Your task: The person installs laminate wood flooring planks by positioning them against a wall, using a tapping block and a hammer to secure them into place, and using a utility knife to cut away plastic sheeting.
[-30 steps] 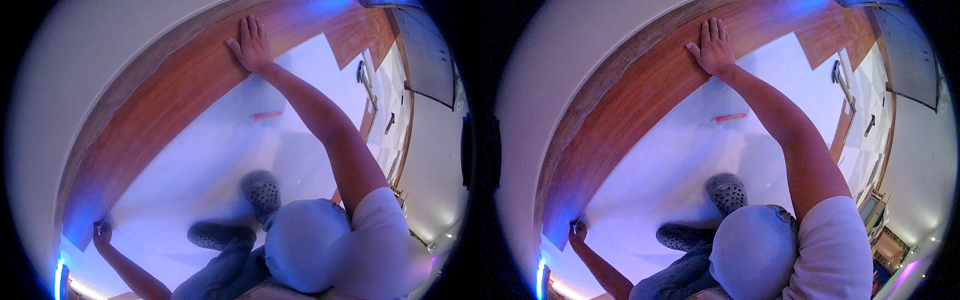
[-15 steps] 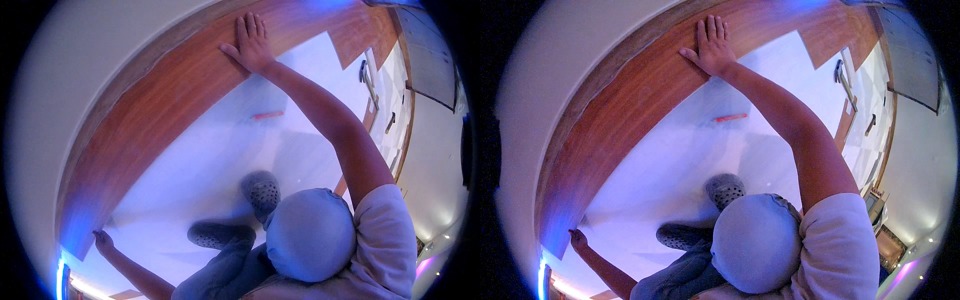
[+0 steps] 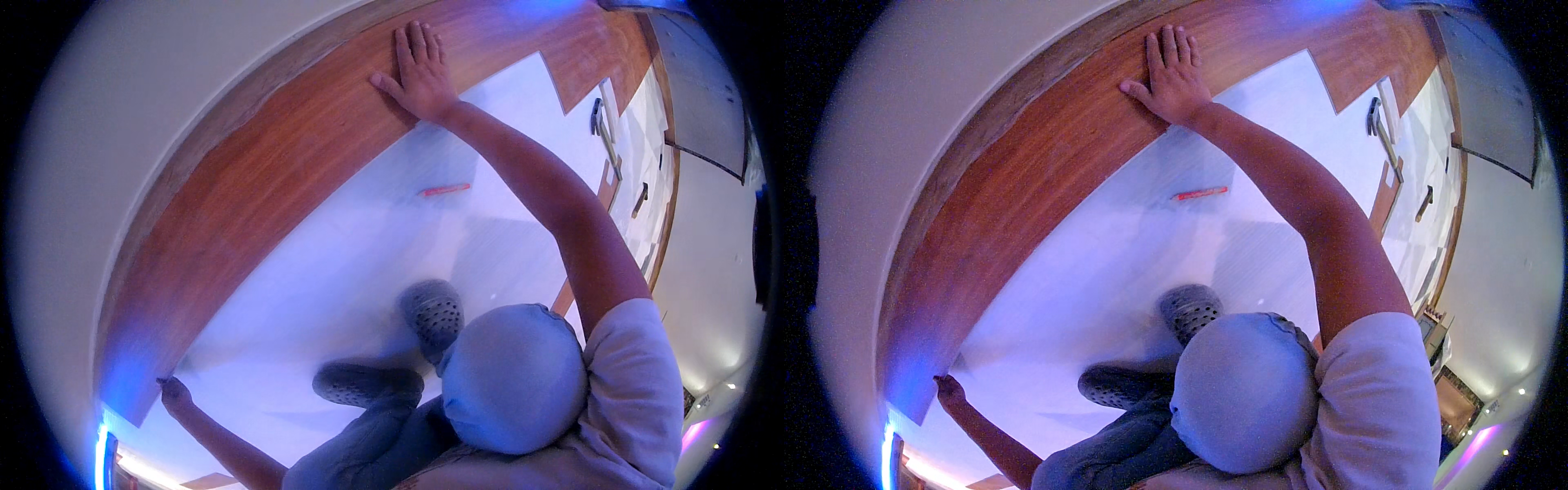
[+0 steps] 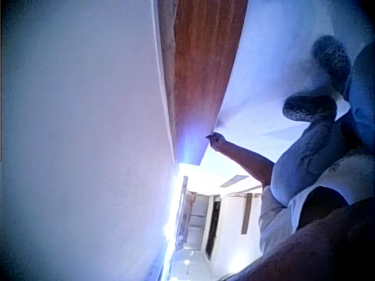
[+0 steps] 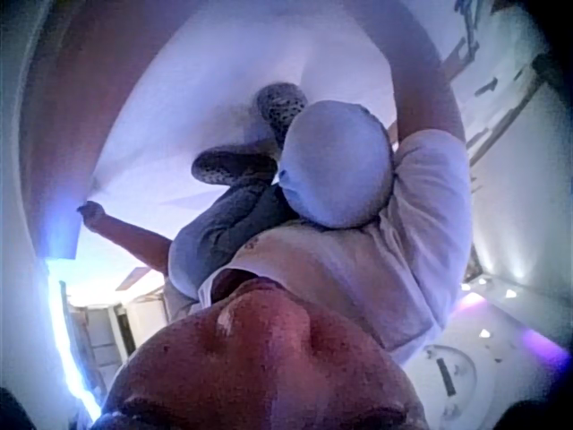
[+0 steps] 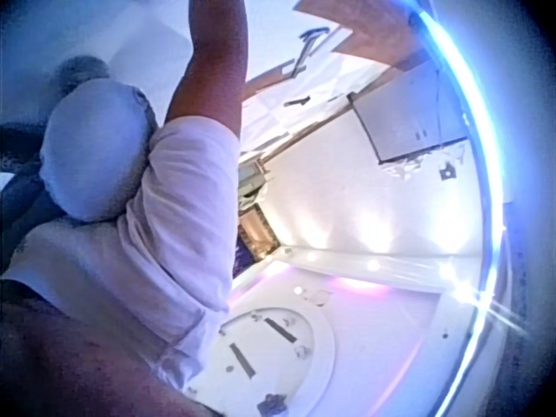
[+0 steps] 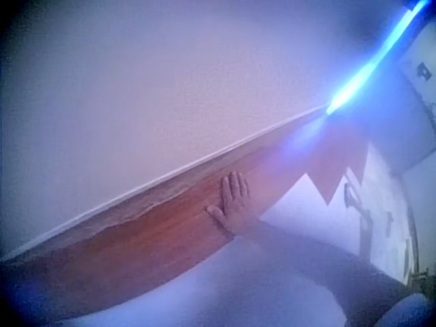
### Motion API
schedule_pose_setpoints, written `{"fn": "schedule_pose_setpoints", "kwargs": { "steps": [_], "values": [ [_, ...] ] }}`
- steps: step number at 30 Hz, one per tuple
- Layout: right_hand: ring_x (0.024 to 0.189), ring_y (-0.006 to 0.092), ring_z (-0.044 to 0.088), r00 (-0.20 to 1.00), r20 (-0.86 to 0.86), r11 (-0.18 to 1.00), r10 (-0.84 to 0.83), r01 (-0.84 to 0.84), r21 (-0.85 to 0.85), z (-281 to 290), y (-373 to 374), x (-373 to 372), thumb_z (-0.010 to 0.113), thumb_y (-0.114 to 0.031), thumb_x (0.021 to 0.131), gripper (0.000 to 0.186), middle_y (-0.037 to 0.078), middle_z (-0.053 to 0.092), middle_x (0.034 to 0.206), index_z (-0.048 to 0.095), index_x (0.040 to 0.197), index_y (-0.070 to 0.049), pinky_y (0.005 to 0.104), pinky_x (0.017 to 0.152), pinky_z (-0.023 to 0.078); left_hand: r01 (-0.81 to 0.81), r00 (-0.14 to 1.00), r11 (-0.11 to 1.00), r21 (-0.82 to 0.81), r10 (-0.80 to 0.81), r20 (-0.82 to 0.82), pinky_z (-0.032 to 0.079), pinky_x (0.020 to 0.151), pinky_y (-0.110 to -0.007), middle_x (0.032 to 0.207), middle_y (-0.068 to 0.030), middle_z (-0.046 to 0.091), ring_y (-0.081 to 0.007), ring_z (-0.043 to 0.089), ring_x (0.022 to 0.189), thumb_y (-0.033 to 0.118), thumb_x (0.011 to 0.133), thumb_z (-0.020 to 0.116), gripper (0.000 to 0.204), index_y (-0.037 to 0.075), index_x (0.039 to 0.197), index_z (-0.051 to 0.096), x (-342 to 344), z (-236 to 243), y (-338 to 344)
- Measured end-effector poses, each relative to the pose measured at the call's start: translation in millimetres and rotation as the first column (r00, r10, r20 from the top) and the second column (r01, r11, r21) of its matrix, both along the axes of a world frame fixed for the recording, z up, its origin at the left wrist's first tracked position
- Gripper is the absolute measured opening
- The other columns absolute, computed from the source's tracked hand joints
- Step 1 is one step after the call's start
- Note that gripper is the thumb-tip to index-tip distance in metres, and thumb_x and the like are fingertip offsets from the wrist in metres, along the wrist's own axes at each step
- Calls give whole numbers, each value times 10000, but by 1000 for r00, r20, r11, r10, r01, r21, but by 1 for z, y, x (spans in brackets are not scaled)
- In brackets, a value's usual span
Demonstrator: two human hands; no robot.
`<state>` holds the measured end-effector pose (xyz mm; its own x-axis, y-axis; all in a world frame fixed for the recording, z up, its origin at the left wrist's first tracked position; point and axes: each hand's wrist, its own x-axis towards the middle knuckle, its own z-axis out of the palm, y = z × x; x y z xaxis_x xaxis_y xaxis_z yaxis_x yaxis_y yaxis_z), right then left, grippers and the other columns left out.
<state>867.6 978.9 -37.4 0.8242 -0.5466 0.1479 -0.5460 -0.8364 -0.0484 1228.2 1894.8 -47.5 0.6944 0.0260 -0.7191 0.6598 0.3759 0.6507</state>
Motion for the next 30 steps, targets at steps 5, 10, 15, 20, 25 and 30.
{"fn": "schedule_pose_setpoints", "kwargs": {
  "steps": [5, 10, 15, 20, 25, 30],
  "values": [
    [1541, 483, 116, 993, -38, 992, 113, -111, 54, 6, -7, -6, 484, -856, 838, 1178, 333, 184, 1633, 253, 1586, 24, 587, 1248, 55, 98, 992, 992, 75, -103, 70, 501, 679, -307, 949, -146, 638, -213, 597, 813, 143, 1057, 573, 218, -65, 1098, 626, -1, 6, 12],
    [1546, 476, 82, 985, -90, 988, 144, -139, 59, 10, -10, -3, 544, -838, 822, 1193, 307, 141, 1653, 197, 1612, -15, 554, 1257, 53, 129, 990, 916, -380, -141, -5, 543, 747, -334, 1102, -214, 675, -274, 654, 919, 105, 1045, 577, 191, -59, 1119, 642, 2, 13, 54],
    [1544, 486, 88, 989, -64, 989, 131, -126, 78, 7, -18, -18, 547, -864, 789, 1216, 322, 155, 1644, 229, 1605, -20, 594, 1243, 48, 263, 708, 88, 961, -694, -131, 547, 874, -397, 1168, -304, 694, -289, 693, 996, 195, 1030, 577, 405, -106, 1301, 597, -10, 23, 20],
    [1531, 504, 117, 991, -74, 986, 107, -96, 135, 2, -30, -51, 609, -785, 816, 1146, 333, 188, 1632, 260, 1594, -20, 626, 1234, 66, 8, 252, -507, 862, -833, -492, 548, 916, -393, 1234, -297, 677, -287, 688, 1032, 229, 1052, 543, 434, -95, 1337, 589, -2, 29, -30],
    [1527, 542, 46, 995, -30, 948, 99, -85, 307, 3, -11, -9, 553, -830, 813, 1191, 349, 106, 1644, 201, 1611, -20, 642, 1225, 29, -799, 165, -516, 308, -681, -713, 540, 609, -351, 803, -113, 685, -256, 656, 695, 85, 964, 608, 262, -54, 1177, 669, -25, 22, -14],
    [1546, 501, 26, 994, -62, 957, 86, -66, 281, 13, -11, -5, 554, -859, 779, 1250, 334, 88, 1655, 182, 1614, -7, 610, 1243, 6, -600, 177, -592, 538, -754, -633, 532, 614, -329, 775, -84, 654, -220, 619, 662, 107, 974, 605, 258, -26, 1186, 669, -21, 7, -55]
  ]
}}
